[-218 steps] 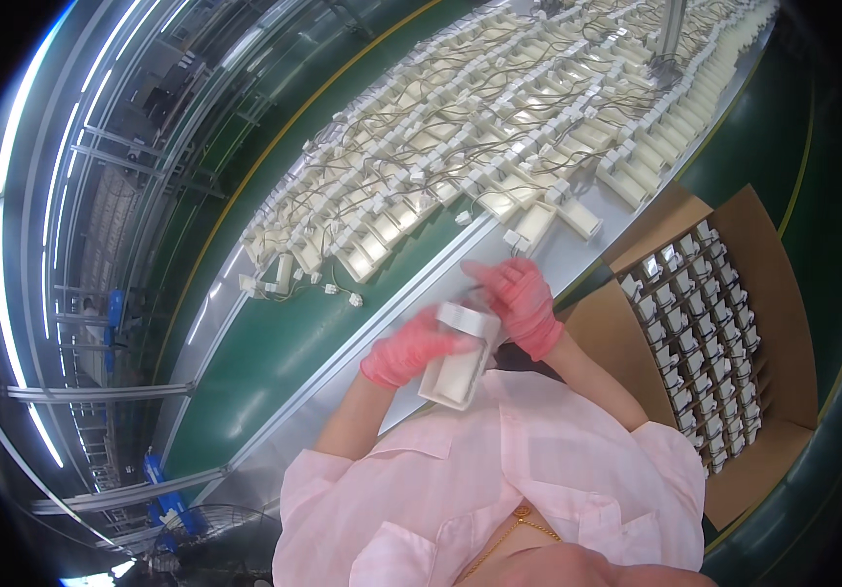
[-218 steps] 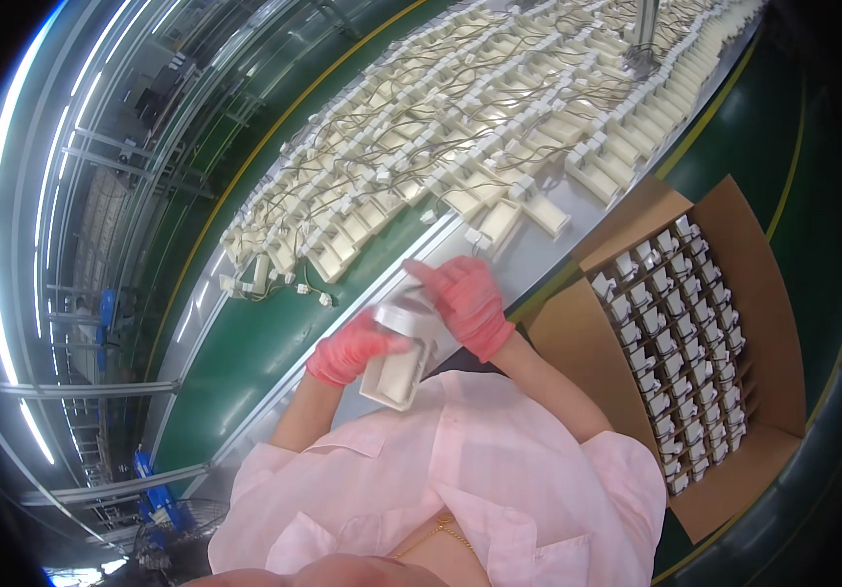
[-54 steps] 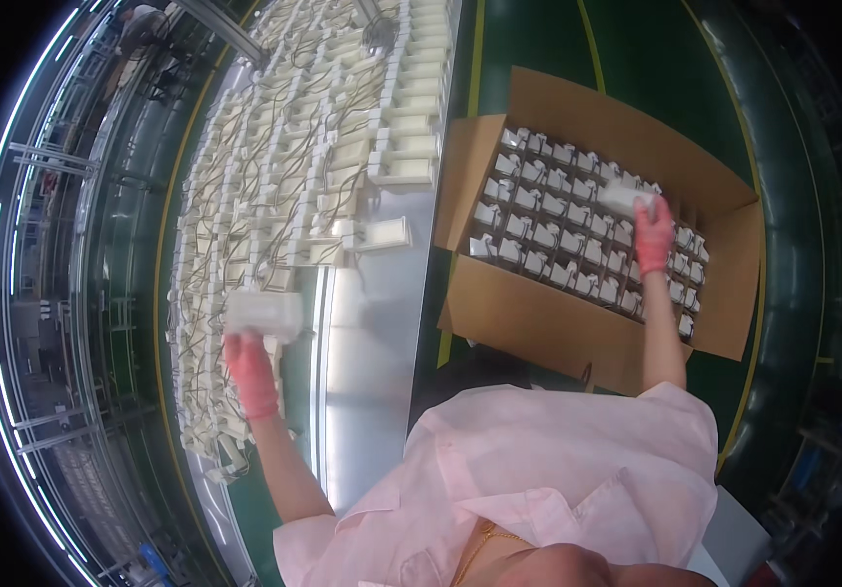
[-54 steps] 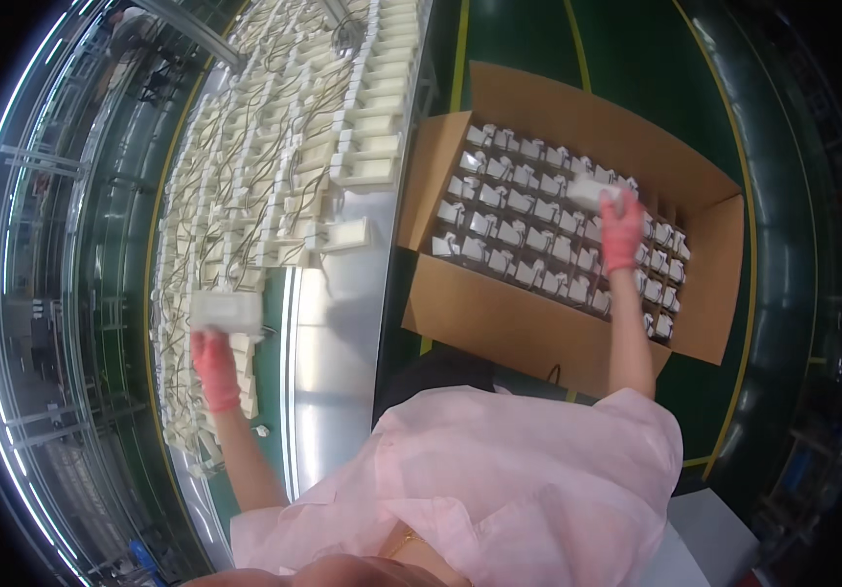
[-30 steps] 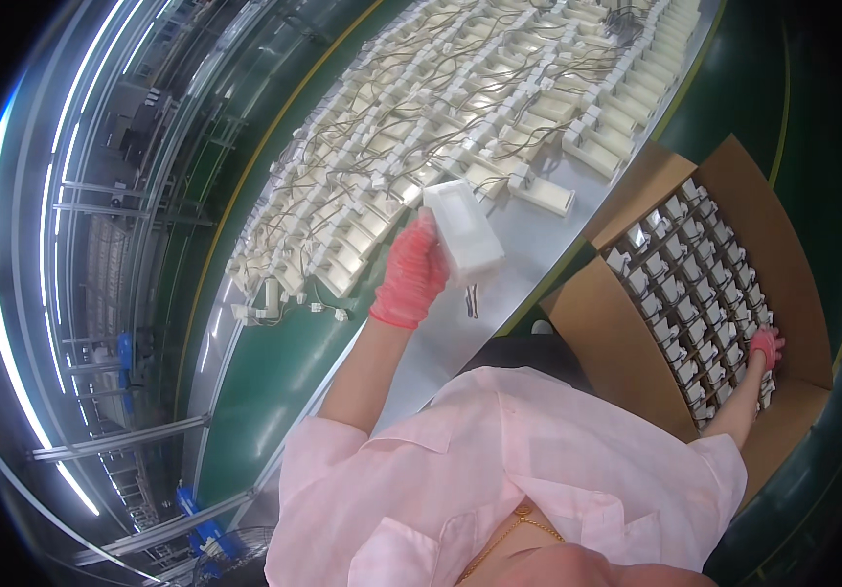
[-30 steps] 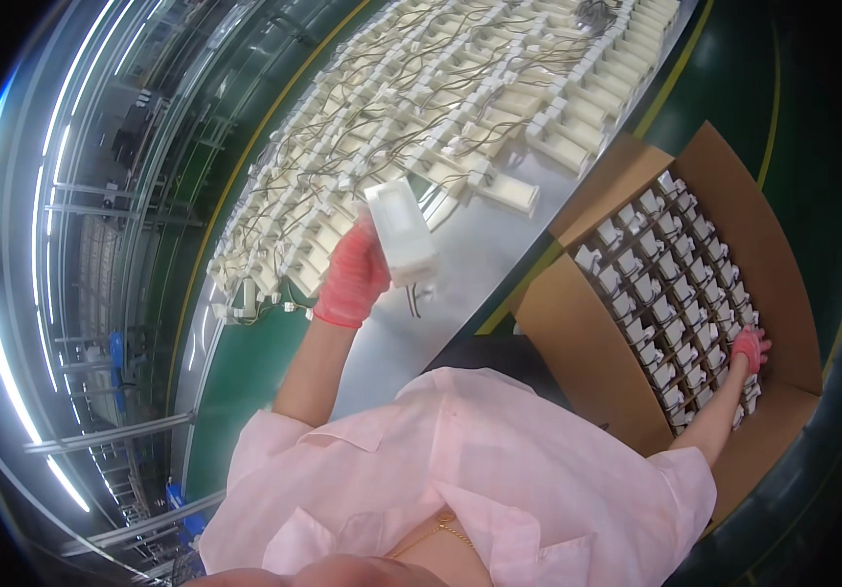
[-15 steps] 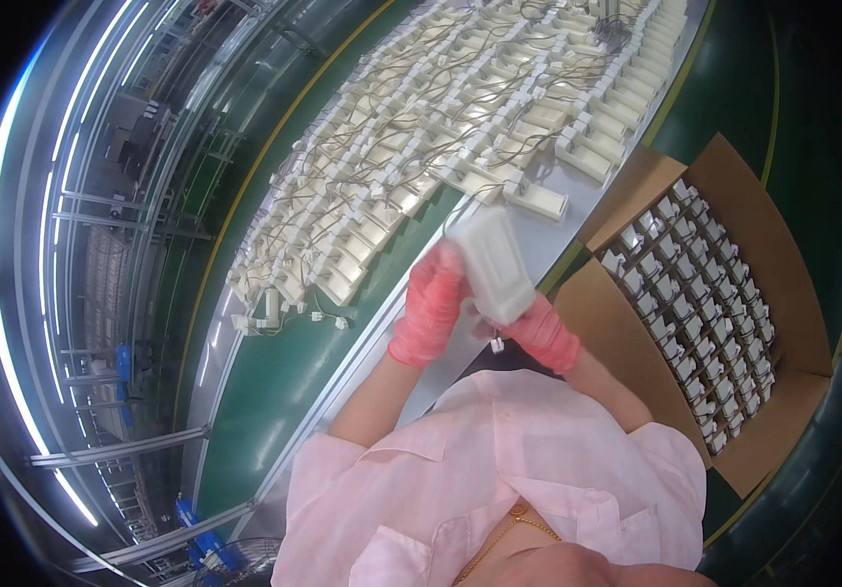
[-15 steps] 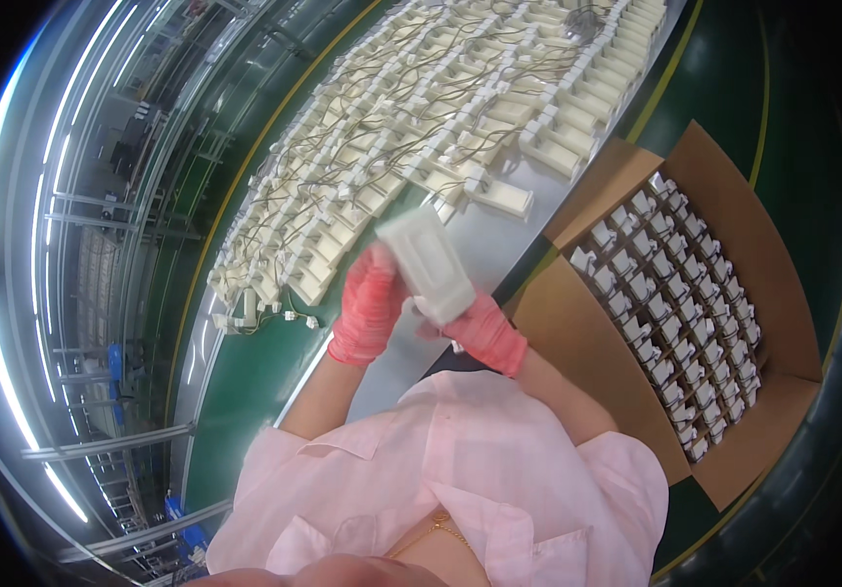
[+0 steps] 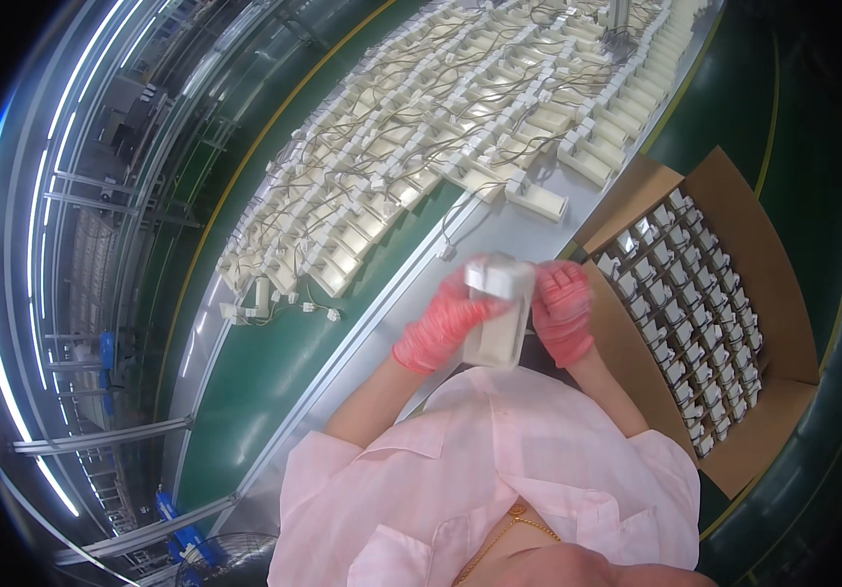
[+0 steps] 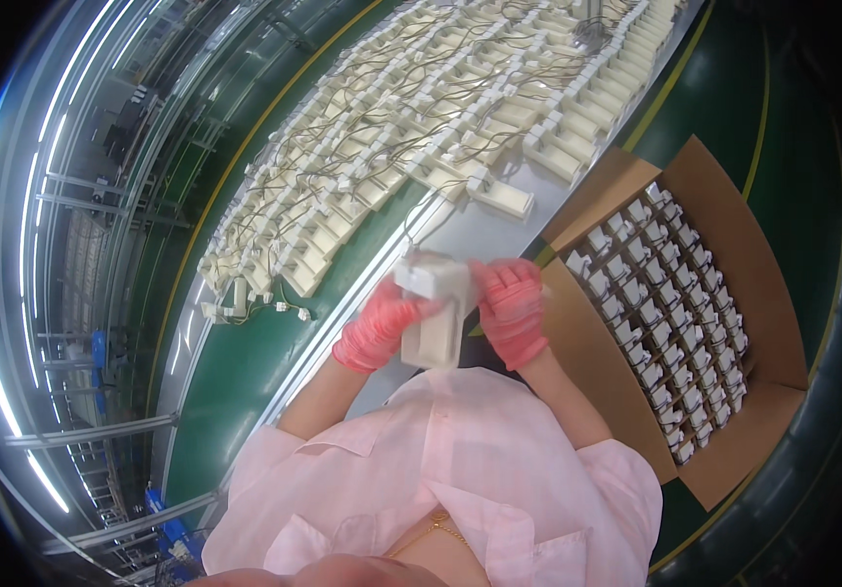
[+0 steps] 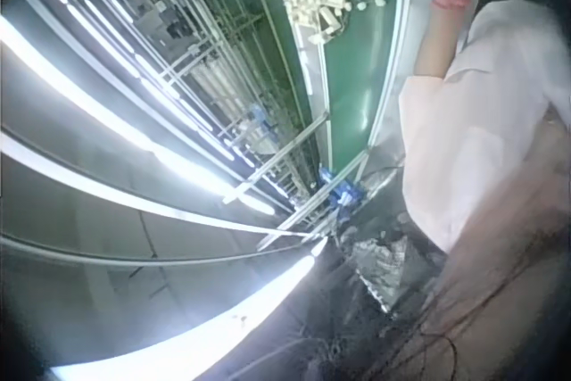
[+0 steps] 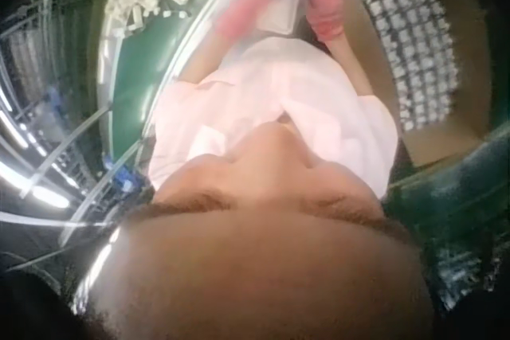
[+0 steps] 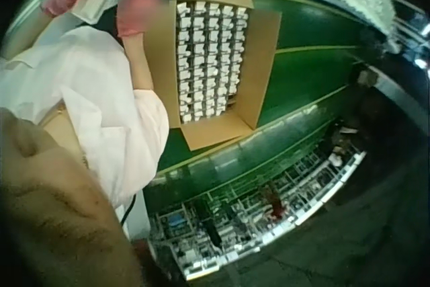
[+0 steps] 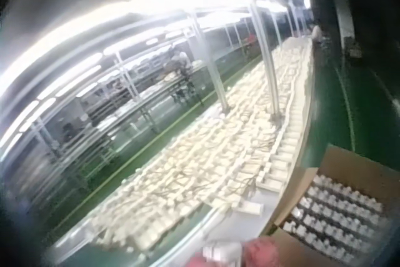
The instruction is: Packing small product boxes into a large cardboard carton and sealing it with tape.
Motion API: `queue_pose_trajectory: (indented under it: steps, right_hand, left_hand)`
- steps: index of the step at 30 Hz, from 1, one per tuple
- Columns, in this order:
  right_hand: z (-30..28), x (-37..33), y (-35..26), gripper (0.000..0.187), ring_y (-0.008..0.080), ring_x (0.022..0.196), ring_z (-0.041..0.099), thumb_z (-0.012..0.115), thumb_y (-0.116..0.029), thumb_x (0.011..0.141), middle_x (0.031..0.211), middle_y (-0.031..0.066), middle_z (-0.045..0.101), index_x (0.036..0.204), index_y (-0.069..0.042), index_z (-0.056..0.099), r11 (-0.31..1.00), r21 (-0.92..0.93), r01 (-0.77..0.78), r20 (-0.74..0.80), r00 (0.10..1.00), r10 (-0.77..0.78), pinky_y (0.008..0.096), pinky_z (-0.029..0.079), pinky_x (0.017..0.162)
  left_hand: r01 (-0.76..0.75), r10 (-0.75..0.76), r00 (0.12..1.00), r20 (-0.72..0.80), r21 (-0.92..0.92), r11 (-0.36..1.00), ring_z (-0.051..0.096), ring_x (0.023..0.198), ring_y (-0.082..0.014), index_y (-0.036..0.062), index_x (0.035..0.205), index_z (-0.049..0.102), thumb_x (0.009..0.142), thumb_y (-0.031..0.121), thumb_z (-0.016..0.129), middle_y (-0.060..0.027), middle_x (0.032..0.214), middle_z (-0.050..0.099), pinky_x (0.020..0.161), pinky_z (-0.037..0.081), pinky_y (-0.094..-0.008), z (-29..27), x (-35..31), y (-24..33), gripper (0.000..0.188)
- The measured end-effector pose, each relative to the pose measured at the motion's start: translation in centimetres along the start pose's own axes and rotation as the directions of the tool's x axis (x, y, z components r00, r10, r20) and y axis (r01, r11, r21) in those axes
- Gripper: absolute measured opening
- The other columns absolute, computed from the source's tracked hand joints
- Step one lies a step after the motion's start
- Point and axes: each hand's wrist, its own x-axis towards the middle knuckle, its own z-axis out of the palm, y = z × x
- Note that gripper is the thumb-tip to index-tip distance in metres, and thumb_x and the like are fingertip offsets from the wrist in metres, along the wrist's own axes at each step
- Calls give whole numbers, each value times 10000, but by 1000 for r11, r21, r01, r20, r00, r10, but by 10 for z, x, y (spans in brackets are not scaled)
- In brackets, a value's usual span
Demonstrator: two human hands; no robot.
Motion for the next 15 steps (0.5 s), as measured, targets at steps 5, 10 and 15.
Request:
queue_pose_trajectory:
  steps: [5, 10, 15]
  right_hand:
    - [26, -43, -33, 235, 330, 835, 582, 603, -123, 810, 850, 97, 606, 1039, -69, 606, 640, 549, -538, 319, 842, 435, 399, 476, 750]
    - [17, -37, -53, 303, 283, 846, 607, 656, -70, 786, 968, 146, 582, 1075, -51, 567, 762, 443, -473, 137, 875, 464, 349, 498, 717]
    - [12, -40, -38, 376, 259, 840, 593, 684, 19, 723, 990, 124, 562, 1073, -53, 566, 944, 298, -140, 13, 990, 143, 341, 498, 651]
  left_hand:
    - [-437, 488, 834, -257, 233, 869, 556, 946, -174, 60, 1211, 403, 782, 128, 689, -56, 1045, 552, 841, 469, -312, 12, 20, -3, 519]
    - [-436, 761, 614, -211, 713, 549, 531, 874, -154, 67, 1172, 370, 702, 63, 710, -48, 982, 529, 800, 457, -294, 16, 21, -15, 581]
    - [-438, 721, 679, -136, 713, 547, 532, 895, -152, 64, 1167, 376, 698, 33, 711, -59, 988, 528, 794, 455, -291, 5, 26, -20, 576]
